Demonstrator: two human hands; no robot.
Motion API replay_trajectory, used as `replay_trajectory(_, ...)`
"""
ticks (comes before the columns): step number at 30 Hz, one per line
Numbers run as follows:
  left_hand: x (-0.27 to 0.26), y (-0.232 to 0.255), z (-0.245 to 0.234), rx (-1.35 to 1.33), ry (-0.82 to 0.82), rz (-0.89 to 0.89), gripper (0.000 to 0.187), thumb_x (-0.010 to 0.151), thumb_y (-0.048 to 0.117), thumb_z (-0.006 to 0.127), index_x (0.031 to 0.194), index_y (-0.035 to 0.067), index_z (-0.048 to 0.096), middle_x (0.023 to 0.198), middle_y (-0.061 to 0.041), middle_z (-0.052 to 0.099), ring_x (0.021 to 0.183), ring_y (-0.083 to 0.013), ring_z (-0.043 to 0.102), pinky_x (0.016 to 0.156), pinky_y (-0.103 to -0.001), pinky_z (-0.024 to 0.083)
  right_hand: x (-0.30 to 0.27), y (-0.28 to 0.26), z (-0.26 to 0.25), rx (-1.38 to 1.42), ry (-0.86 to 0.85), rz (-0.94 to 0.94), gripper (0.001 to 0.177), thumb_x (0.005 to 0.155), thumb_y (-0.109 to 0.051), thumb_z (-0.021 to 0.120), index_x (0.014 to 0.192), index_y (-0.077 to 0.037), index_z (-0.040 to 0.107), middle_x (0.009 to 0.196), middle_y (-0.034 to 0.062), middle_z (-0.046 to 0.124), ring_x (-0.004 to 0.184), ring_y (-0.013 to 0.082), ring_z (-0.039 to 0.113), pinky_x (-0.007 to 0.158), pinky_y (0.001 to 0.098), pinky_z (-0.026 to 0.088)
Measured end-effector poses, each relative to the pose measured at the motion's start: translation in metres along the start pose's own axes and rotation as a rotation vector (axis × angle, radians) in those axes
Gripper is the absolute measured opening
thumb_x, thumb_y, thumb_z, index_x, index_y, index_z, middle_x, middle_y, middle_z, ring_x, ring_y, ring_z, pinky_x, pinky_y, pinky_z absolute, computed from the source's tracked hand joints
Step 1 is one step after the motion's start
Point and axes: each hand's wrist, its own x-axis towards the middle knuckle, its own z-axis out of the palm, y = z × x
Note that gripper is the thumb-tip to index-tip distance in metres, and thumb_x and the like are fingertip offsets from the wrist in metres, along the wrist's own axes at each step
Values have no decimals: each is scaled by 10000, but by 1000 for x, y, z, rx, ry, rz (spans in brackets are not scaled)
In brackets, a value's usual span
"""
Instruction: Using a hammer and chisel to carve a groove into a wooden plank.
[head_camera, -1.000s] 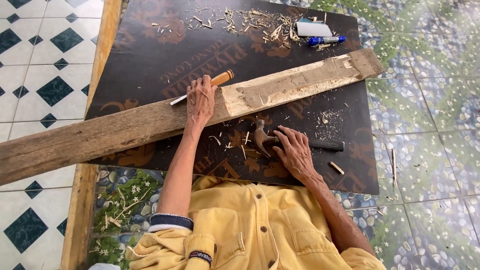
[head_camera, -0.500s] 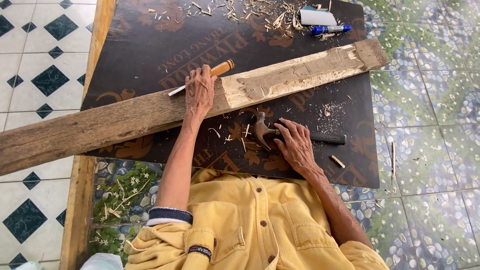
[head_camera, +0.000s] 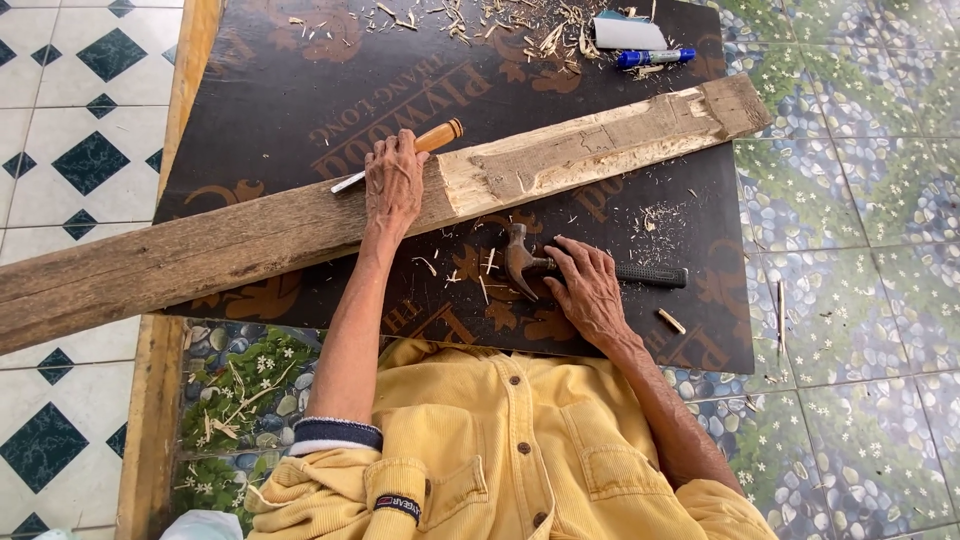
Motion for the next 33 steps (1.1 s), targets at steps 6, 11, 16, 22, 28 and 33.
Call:
replay_trajectory(6,0,-4,5,26,2,12,255,1110,372,504,1079,124,449,954,-116,587,972,-300,622,858,-442,502,1,-2,-2,-2,-3,1,424,1006,-337,629,1397,-179,589,1384,87,576,1285,273,541,1066,424,400)
replay_trajectory(11,1,-3,4,26,0,8,252,1110,366,502,1077,122,451,953,-119,589,971,-304,624,855,-442,503,2,-1,-3,6,-3,4,428,999,-337,635,1395,-181,592,1384,85,579,1288,273,543,1068,430,403)
replay_trajectory(16,0,-4,7,24,0,11,255,1109,370,499,1083,120,452,961,-126,594,976,-309,623,863,-447,502,1,-2,-2,11,-4,7,427,1002,-341,633,1396,-183,591,1385,85,579,1287,272,541,1067,428,403)
replay_trajectory(22,-1,-3,5,48,18,18,259,1085,370,540,1078,123,461,952,-117,599,973,-322,627,847,-458,505,1,-2,-4,11,-4,8,413,1011,-338,623,1391,-181,592,1377,85,577,1285,273,537,1065,423,402)
replay_trajectory(28,-1,-4,5,36,27,26,258,1094,372,531,1074,126,455,960,-121,595,969,-319,624,847,-454,504,0,0,-1,10,2,1,421,1006,-342,629,1391,-175,595,1379,90,578,1291,279,536,1070,430,404)
replay_trajectory(33,0,-3,2,5,33,27,243,1102,351,523,1090,117,458,967,-128,594,968,-316,622,856,-448,501,1,0,-2,11,2,-2,415,1012,-337,625,1392,-173,593,1374,90,577,1287,277,537,1071,425,400)
